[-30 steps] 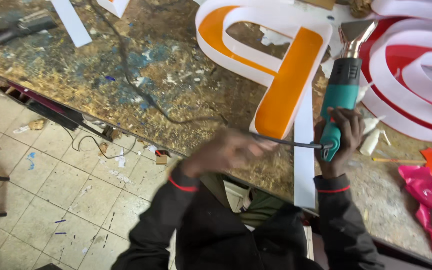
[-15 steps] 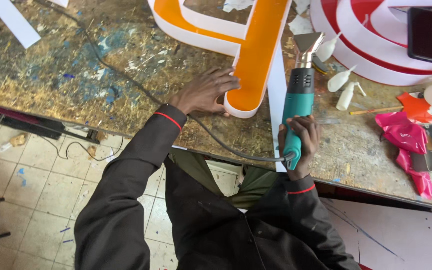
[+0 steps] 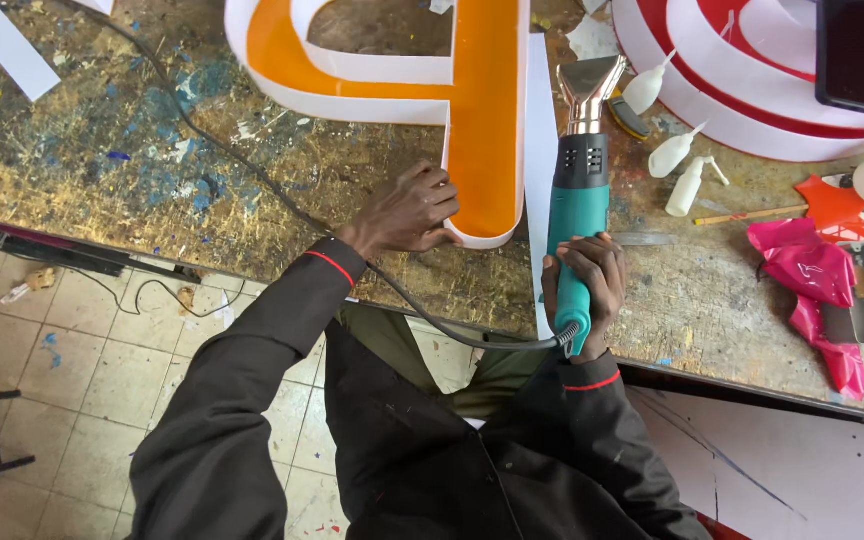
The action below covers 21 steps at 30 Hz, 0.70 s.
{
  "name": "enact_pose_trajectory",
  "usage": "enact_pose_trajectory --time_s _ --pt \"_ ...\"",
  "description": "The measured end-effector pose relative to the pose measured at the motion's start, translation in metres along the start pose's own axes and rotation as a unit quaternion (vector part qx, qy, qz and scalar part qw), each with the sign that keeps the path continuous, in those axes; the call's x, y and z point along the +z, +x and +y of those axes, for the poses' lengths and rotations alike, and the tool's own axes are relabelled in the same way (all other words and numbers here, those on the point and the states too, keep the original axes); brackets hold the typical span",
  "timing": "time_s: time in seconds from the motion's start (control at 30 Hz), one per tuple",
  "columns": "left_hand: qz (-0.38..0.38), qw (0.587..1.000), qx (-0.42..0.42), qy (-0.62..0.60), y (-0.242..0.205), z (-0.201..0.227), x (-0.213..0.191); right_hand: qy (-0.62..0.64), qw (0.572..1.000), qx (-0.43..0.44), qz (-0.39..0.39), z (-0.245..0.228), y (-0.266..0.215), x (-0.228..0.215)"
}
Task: The person applies a white vinyl strip to the edge of a large orange and white letter on a workbench. They use a heat gun to warm the vinyl and the letter surface, then press the strip firmly into place with their hands to ensure adhesion.
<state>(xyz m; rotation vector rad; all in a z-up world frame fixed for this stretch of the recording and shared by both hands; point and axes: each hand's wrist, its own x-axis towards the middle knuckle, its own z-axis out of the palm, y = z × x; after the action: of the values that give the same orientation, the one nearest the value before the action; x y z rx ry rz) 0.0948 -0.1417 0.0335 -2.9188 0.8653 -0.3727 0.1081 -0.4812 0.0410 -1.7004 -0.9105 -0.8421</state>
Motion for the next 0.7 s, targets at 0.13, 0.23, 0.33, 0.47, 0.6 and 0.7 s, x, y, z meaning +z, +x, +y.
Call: enact_pose_trajectory --time_s 0.13,0.23,0.33,0.47,0.6,0.7 --pt "0.015 0.999 -0.032 0.012 0.019 0.002 0.013 0.0 1.0 0.004 -0.002 0.005 -0.003 0.001" --pt "0.035 0.996 -0.082 -0.001 0.035 -0.01 0.017 0.003 1.0 0.004 -0.007 0.003 -0.002 0.0" --pt "0.075 0.985 -0.155 0.011 0.052 -0.037 0.039 -0.001 1.0 0.014 -0.012 -0.003 0.002 0.001" --pt "0.218 0.939 -0.245 -0.102 0.064 -0.085 0.065 -0.009 0.999 0.019 -0.037 -0.01 0.005 0.006" --pt "0.222 0.894 -0.298 -0.25 0.025 -0.121 0.05 -0.003 0.994 0.06 -0.095 -0.036 0.016 0.008" --pt "0.262 0.881 -0.352 -0.179 -0.051 -0.121 0.007 0.052 0.986 0.093 -0.129 -0.043 0.01 0.014"
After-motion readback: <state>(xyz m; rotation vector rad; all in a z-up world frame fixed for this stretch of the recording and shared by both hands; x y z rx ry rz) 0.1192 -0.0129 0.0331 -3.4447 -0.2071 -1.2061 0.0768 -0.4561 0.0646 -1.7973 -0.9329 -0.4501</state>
